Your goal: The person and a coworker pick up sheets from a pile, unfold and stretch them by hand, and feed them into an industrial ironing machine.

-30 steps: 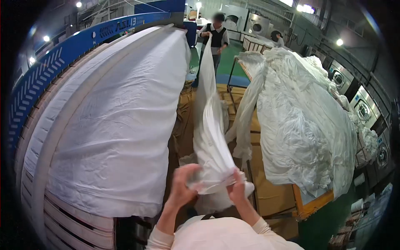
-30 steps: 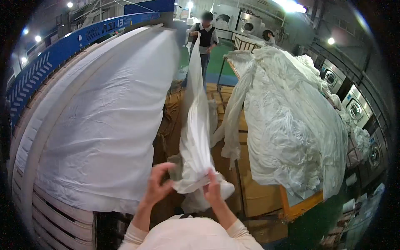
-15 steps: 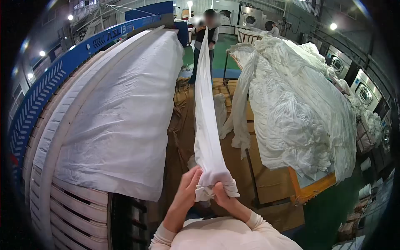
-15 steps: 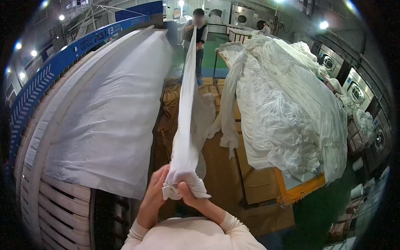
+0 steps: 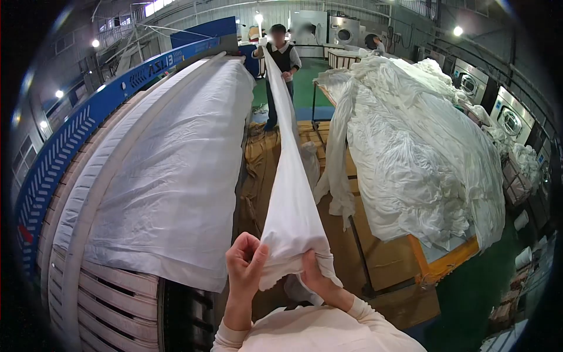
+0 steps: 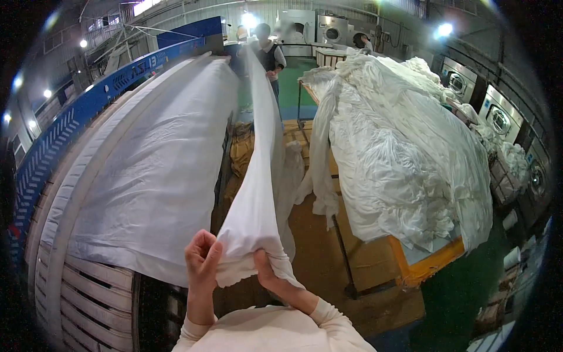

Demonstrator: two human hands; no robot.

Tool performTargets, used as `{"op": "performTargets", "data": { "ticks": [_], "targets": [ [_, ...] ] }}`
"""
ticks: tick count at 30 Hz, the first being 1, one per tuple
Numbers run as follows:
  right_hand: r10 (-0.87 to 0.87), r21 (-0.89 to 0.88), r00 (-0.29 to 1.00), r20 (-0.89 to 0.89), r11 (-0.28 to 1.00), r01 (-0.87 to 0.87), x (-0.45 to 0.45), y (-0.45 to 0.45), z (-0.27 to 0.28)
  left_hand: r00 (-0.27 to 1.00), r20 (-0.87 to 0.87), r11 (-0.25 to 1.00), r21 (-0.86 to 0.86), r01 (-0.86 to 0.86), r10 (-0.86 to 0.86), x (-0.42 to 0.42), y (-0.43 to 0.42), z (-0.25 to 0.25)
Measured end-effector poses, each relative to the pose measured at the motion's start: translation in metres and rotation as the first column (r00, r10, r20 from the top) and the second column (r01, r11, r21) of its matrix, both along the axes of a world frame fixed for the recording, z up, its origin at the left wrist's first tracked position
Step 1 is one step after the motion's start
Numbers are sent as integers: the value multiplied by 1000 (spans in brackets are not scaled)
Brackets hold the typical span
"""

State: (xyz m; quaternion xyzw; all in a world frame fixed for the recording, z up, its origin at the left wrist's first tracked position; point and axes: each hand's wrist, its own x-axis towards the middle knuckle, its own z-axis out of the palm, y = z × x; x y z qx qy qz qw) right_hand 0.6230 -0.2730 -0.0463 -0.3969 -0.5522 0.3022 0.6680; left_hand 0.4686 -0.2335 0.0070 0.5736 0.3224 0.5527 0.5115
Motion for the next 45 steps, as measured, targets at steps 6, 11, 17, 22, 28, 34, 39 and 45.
{"op": "performTargets", "data": {
  "ticks": [6,11,17,22,28,34,39,45],
  "targets": [
    [-295,-14,952,82,955,297,-2,47,-90,634,-499,792,207,-575,591,-86,16,-51],
    [91,-34,214,-973,854,-519,-3,59,-24,333,-362,418,189,-888,871,-189,-21,-219],
    [62,-44,168,-984,824,-565,-19,84,-62,592,-291,577,-144,-804,752,-188,34,-201],
    [-45,-99,126,-991,883,-459,-18,100,-58,522,-206,447,-321,-835,828,-182,-27,-173],
    [95,-13,180,-979,853,-521,-23,116,-93,525,-455,407,-336,-849,719,-189,-22,-252],
    [161,157,-65,-985,666,-729,-20,106,-36,953,-302,699,-688,-194,-32,-105,-35,-271],
    [134,87,12,-991,703,-706,-1,105,-25,910,414,687,-662,302,-2,-8,81,-173],
    [313,219,56,-948,769,-600,58,118,-21,979,185,782,-597,178,-82,50,89,-148]
  ]
}}
